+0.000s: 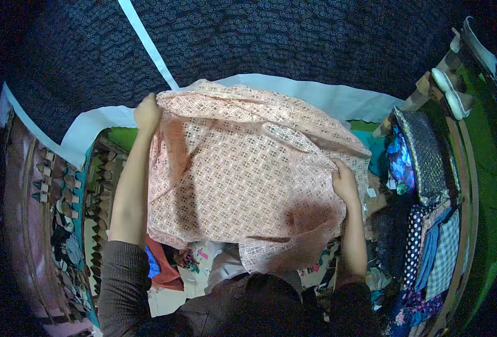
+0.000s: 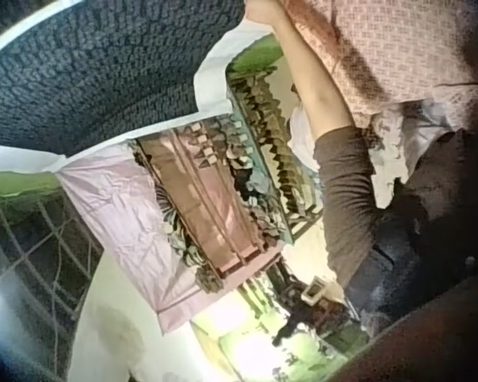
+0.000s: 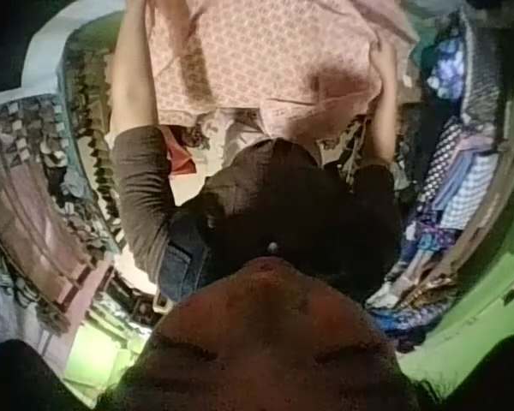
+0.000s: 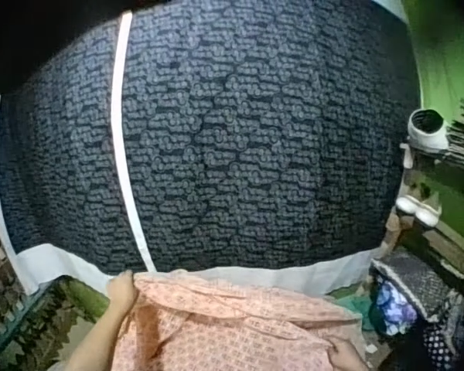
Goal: Folding various pink garments on a small table and placing them on a shelf.
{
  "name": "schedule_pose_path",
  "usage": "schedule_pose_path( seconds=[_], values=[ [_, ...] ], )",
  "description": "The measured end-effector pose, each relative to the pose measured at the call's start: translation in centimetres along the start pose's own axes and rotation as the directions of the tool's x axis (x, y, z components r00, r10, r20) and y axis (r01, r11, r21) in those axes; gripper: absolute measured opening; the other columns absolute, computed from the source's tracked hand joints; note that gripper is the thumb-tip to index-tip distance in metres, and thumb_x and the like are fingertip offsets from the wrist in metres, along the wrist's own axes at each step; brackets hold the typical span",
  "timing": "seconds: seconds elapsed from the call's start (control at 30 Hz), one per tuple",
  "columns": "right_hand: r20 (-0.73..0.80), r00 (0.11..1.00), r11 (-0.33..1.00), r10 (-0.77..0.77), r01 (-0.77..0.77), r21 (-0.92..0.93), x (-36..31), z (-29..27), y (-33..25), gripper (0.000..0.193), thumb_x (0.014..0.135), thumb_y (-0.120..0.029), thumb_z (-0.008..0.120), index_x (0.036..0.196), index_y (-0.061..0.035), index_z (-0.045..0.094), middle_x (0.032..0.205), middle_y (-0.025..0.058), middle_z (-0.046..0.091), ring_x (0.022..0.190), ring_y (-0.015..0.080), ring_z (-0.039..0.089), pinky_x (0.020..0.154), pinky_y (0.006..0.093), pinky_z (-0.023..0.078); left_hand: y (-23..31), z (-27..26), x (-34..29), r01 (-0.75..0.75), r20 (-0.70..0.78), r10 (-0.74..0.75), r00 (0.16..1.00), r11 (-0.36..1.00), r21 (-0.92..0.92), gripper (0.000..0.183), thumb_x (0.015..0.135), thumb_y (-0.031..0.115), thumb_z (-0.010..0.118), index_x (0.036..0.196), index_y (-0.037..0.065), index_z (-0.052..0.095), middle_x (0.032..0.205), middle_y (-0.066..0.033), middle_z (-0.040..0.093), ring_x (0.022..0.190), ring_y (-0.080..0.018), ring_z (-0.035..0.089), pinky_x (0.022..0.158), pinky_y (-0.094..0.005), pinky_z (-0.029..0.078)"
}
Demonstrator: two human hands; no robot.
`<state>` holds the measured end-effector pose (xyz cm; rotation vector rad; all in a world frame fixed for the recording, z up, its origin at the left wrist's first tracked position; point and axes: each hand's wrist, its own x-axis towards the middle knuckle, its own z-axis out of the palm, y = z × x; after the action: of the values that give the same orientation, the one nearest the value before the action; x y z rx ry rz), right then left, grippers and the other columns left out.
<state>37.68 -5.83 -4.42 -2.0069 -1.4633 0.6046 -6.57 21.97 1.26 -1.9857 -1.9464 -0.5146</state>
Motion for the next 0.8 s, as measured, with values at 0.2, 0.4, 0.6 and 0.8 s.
schedule_pose_path(
  seconds=[0.2,0.4,0.6,0.8],
  values=[
    [0.147,0.981,0.992,-0.130,0.128,0.023,-1.4,1.8,-4.5,0.034,0.081,-0.013,0.054,0.112,0.0022,0.053,0.108,0.0227,0.057,0.102,0.0308,0.055,0.089,0.0339,0.040,2.1,1.5,-1.6,-0.264,0.462,0.293,0.837,0.956,-0.128,0.039,0.080,0.038,0.044,0.089,0.005,0.063,0.091,-0.0168,0.063,0.086,-0.0316,0.060,0.074,-0.0434,0.045],
    [0.483,0.781,0.912,-0.395,0.271,0.307,-4.7,4.7,-9.6,0.043,0.081,-0.029,0.059,0.113,-0.0017,0.053,0.098,0.0209,0.060,0.089,0.0290,0.059,0.080,0.0335,0.045,6.5,-1.4,-0.4,-0.132,0.554,0.232,0.800,0.968,-0.214,0.065,0.084,0.056,0.031,0.086,0.000,0.064,0.090,-0.0244,0.061,0.088,-0.0365,0.059,0.078,-0.0418,0.046],
    [0.467,0.838,0.933,-0.282,0.353,-0.071,-5.6,4.9,-8.1,0.035,0.084,-0.028,0.055,0.112,-0.0072,0.054,0.085,0.0163,0.061,0.075,0.0302,0.060,0.068,0.0367,0.047,8.2,-2.4,-3.5,-0.457,-0.235,0.399,0.886,0.835,-0.307,0.045,0.065,0.002,0.058,0.110,0.004,0.054,0.124,-0.0180,0.042,0.113,-0.0375,0.041,0.095,-0.0417,0.036],
    [0.393,0.825,0.783,-0.406,0.536,-0.316,-5.7,4.9,-7.1,0.014,0.077,-0.017,0.054,0.088,-0.0091,0.058,0.084,0.0085,0.054,0.076,0.0280,0.057,0.065,0.0391,0.046,13.6,-0.7,-13.7,-0.822,-0.047,0.946,0.320,0.252,-0.510,0.082,0.067,0.009,0.067,0.137,0.015,0.023,0.139,-0.0087,0.031,0.128,-0.0252,0.028,0.108,-0.0428,0.018]
  ],
)
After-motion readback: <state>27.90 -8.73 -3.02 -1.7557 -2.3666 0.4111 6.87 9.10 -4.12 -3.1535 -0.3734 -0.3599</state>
